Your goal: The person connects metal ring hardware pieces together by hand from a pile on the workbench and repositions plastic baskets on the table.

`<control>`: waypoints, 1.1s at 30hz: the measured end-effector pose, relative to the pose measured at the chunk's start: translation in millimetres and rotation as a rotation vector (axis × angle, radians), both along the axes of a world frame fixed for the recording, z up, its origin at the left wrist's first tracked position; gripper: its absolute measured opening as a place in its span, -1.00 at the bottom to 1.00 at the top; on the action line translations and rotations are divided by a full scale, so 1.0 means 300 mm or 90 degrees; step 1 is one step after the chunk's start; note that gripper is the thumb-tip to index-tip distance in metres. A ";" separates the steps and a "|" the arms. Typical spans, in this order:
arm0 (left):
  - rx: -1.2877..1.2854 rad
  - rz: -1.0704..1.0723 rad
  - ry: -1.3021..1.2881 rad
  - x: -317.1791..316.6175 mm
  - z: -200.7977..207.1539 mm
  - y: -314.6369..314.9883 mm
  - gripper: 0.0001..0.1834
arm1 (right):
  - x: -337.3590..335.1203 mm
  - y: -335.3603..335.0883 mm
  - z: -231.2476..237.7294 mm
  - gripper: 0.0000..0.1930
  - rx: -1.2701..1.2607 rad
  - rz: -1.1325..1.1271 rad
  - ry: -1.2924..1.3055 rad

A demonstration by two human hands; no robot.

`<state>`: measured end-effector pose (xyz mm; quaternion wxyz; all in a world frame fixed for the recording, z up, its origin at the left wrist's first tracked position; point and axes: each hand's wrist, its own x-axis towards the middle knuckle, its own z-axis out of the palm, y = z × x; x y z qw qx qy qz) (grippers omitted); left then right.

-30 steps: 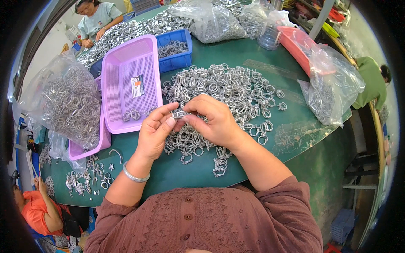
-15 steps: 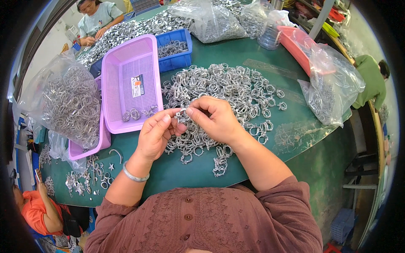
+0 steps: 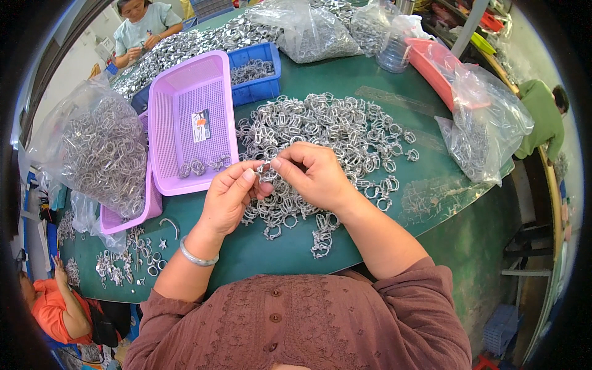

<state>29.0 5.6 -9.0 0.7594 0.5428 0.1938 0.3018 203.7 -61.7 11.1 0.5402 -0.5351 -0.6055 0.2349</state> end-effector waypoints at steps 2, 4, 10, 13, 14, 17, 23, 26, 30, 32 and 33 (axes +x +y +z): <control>-0.014 0.005 -0.001 0.001 -0.003 0.000 -0.71 | 0.000 0.000 0.001 -0.87 -0.002 0.001 -0.009; -0.037 0.004 -0.021 0.002 -0.005 0.000 -0.70 | -0.002 -0.001 0.000 -0.87 0.005 0.002 -0.001; -0.021 -0.001 -0.029 0.002 -0.002 -0.003 -0.69 | -0.002 -0.001 0.000 -0.87 0.008 -0.004 -0.015; -0.037 -0.004 -0.007 0.001 0.017 -0.004 -0.73 | 0.000 0.001 0.000 -0.87 0.008 -0.005 -0.024; -0.037 -0.004 -0.008 0.004 0.017 -0.005 -0.73 | 0.000 0.003 -0.001 -0.87 0.008 -0.005 -0.024; 0.069 0.030 -0.016 0.013 0.020 -0.011 -0.68 | 0.001 0.012 -0.002 -0.88 0.014 -0.004 -0.032; 0.311 0.119 0.021 0.013 0.017 -0.025 -0.64 | -0.001 0.016 -0.002 -0.91 0.046 0.021 -0.071; 0.360 0.135 0.026 0.003 0.009 -0.045 -0.66 | -0.011 -0.002 -0.013 -0.91 0.028 0.028 -0.073; 0.364 0.137 0.020 0.010 0.014 -0.027 -0.67 | -0.005 0.009 0.000 -0.92 0.033 0.032 -0.074; 0.356 0.136 0.021 0.004 0.004 -0.040 -0.67 | -0.011 -0.004 -0.007 -0.92 0.026 0.039 -0.072; 0.361 0.137 0.015 0.008 0.006 -0.033 -0.68 | -0.009 0.002 -0.005 -0.92 0.030 0.034 -0.080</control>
